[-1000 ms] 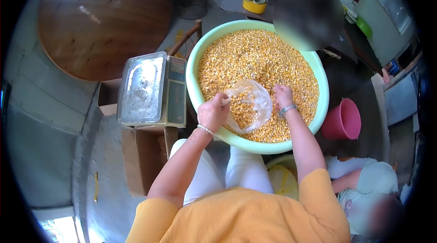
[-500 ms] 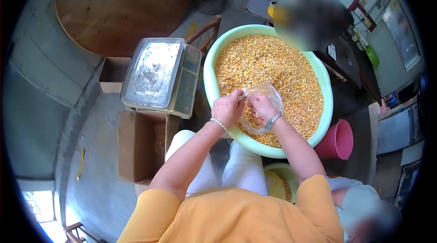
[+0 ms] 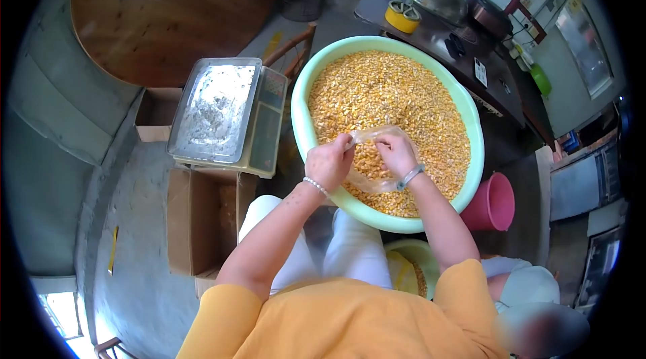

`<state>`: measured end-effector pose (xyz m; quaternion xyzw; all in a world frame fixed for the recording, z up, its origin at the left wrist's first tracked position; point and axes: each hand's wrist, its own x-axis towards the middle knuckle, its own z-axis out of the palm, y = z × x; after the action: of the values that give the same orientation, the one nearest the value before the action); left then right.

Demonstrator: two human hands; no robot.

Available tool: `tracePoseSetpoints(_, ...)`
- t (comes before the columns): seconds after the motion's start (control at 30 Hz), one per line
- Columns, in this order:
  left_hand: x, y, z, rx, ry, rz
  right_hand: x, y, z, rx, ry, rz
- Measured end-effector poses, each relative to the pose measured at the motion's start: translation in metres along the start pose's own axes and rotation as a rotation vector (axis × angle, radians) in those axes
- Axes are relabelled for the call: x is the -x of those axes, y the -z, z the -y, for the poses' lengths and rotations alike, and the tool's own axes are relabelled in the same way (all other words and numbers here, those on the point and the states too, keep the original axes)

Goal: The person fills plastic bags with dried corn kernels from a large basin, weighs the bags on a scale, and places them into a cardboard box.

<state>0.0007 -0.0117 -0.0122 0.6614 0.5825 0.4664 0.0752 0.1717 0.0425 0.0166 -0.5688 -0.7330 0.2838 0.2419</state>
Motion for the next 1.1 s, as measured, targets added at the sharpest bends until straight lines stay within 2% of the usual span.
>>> tracePoseSetpoints(0.1,0.000,0.000,-0.003,0.022,0.044,0.029,0.013,0.016,-0.004,0.215,0.351,-0.083)
tracePoseSetpoints(0.13,0.000,0.002,-0.004,0.019,0.064,0.052,0.018,0.019,-0.008,0.274,0.383,0.004)
tracePoseSetpoints(0.23,-0.001,0.002,-0.004,0.010,0.055,0.051,0.040,0.044,0.008,0.846,0.599,0.255)
tracePoseSetpoints(0.27,-0.001,0.002,-0.004,0.003,0.038,0.043,0.044,0.047,0.000,0.907,0.612,0.275)
tracePoseSetpoints(0.37,-0.001,0.001,-0.002,0.005,0.028,0.058,0.049,0.058,-0.009,0.834,0.637,0.102)
tracePoseSetpoints(0.47,-0.002,0.002,-0.006,0.011,0.058,0.094,0.051,0.070,-0.009,0.671,0.601,0.109)
tracePoseSetpoints(0.57,-0.004,0.003,-0.010,-0.026,0.094,0.138,0.043,0.063,-0.030,0.137,0.523,-0.230)
tracePoseSetpoints(0.63,-0.005,0.005,-0.013,-0.038,0.095,0.151,0.030,0.070,-0.039,-0.009,0.305,-0.393)
tracePoseSetpoints(0.7,-0.004,0.004,-0.012,-0.044,0.089,0.148,0.010,0.067,-0.077,-0.184,0.096,-0.543)
tracePoseSetpoints(0.8,-0.004,0.004,-0.012,-0.036,0.096,0.147,0.002,0.063,-0.120,0.275,-0.056,-0.522)
tracePoseSetpoints(0.9,-0.004,0.003,-0.008,-0.030,0.079,0.132,0.008,0.047,-0.136,0.621,-0.229,-0.229)
tracePoseSetpoints(0.93,-0.005,0.004,-0.009,-0.035,0.070,0.135,0.008,0.042,-0.137,0.591,-0.159,-0.212)
tracePoseSetpoints(1.03,-0.003,0.005,-0.011,-0.039,0.074,0.149,0.007,0.034,-0.111,0.396,-0.197,0.026)
tracePoseSetpoints(1.07,-0.005,0.004,-0.012,-0.037,0.075,0.147,0.006,0.033,-0.102,0.452,-0.217,0.108)
tracePoseSetpoints(1.1,-0.005,0.004,-0.012,-0.039,0.070,0.142,0.006,0.031,-0.100,0.458,-0.217,0.096)
